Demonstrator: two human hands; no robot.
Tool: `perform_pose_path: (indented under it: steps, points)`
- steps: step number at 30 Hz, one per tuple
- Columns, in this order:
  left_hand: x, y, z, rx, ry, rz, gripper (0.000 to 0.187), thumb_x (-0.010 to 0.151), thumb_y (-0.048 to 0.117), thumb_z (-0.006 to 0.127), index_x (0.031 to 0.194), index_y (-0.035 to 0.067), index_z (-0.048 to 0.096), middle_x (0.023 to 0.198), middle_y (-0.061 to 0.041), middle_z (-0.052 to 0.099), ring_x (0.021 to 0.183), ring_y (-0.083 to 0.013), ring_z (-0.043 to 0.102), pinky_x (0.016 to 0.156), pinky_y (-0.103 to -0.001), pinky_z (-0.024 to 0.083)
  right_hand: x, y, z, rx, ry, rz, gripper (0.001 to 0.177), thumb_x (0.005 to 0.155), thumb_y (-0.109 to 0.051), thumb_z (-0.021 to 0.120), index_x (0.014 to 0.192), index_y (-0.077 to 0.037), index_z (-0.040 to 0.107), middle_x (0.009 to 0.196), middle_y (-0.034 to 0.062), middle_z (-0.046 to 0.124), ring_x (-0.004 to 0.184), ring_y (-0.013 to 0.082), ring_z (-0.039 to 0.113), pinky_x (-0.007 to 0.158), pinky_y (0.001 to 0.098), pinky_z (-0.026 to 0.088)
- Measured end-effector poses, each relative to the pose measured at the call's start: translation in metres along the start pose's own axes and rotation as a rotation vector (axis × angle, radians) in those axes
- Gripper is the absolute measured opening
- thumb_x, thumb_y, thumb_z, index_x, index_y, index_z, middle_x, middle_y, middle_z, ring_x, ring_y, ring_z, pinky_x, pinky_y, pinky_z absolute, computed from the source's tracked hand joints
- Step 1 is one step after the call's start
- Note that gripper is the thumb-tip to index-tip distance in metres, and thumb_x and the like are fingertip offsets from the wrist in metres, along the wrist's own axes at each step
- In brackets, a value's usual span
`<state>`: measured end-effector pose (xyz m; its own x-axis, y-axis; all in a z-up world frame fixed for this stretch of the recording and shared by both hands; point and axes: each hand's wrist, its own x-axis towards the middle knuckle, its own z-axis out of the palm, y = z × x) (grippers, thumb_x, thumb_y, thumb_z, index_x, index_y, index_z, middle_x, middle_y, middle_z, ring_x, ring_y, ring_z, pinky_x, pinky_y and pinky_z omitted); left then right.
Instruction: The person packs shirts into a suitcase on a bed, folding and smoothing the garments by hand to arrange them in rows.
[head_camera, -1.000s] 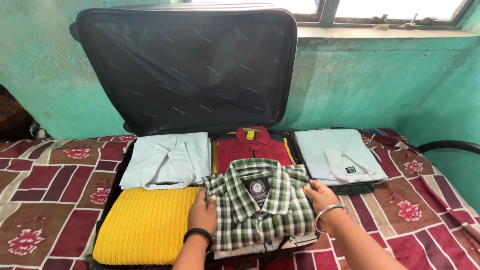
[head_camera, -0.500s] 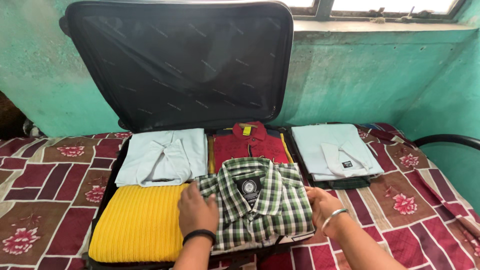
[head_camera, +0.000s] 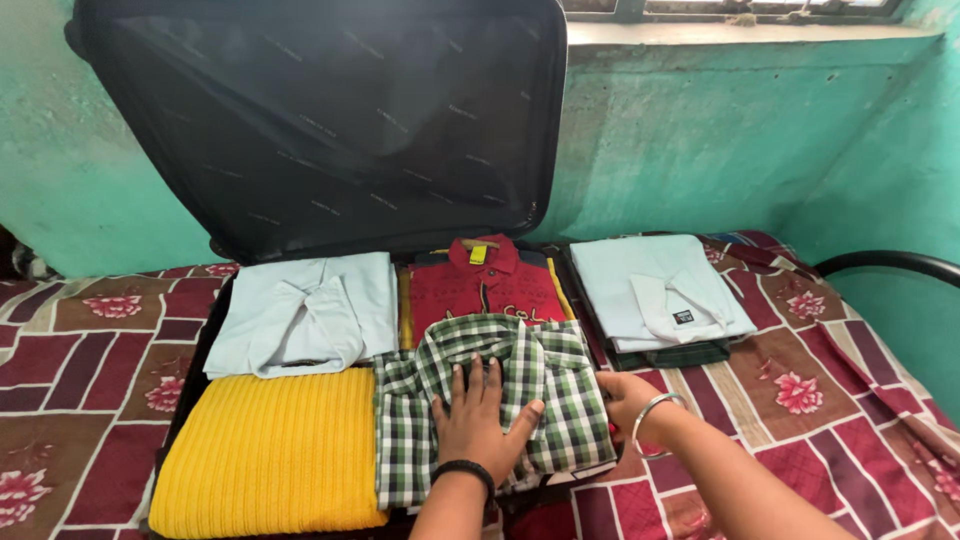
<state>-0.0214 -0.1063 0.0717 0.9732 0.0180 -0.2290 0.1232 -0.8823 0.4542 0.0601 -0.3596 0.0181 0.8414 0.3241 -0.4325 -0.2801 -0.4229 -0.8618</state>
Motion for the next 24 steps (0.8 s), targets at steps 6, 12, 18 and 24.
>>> perform_pose_path:
  steps: [6, 12, 18, 24]
  points:
    - [0.0, 0.007, -0.001, 0.072, -0.043, -0.036, 0.1, 0.087, 0.085, 0.026, 0.164, 0.024, 0.012, 0.173, 0.0, 0.001, 0.158, -0.0262, -0.003, 0.124, -0.059, 0.002, -0.026, -0.018, -0.014, -0.825, -0.017, -0.173, 0.051, 0.076, 0.0, 0.075, 0.124, -0.016, 0.07, 0.113, 0.006, 0.071, 0.107, 0.025, 0.069, 0.092, 0.0334, 0.055]
    - [-0.003, 0.016, -0.008, 0.116, -0.091, -0.076, 0.1, 0.086, 0.086, 0.022, 0.164, 0.025, 0.01, 0.173, 0.001, -0.001, 0.159, -0.0251, -0.004, 0.125, -0.058, 0.003, -0.056, -0.023, -0.047, -1.289, -0.193, -0.187, 0.022, 0.077, -0.011, 0.077, 0.095, -0.022, 0.081, 0.112, 0.0066, 0.068, 0.108, 0.0267, 0.066, 0.093, 0.0342, 0.053]
    - [-0.002, 0.017, -0.003, 0.132, -0.057, -0.076, 0.098, 0.087, 0.085, 0.021, 0.164, 0.025, 0.01, 0.172, 0.001, -0.001, 0.158, -0.0245, -0.005, 0.125, -0.058, 0.001, -0.075, -0.01, -0.083, -1.369, -0.07, 0.343, 0.034, 0.081, -0.009, 0.069, 0.103, -0.032, 0.08, 0.113, 0.0032, 0.075, 0.109, 0.0242, 0.068, 0.096, 0.0355, 0.054]
    - [-0.002, -0.008, 0.017, 0.061, 0.271, 0.086, 0.085, 0.094, 0.075, 0.022, 0.16, 0.02, 0.022, 0.168, -0.006, 0.013, 0.156, -0.0278, 0.003, 0.123, -0.057, 0.0, -0.068, -0.03, -0.044, -0.736, 0.497, -0.247, 0.031, 0.091, -0.038, 0.067, 0.109, -0.015, 0.076, 0.108, 0.0053, 0.077, 0.094, 0.0254, 0.075, 0.084, 0.0348, 0.058]
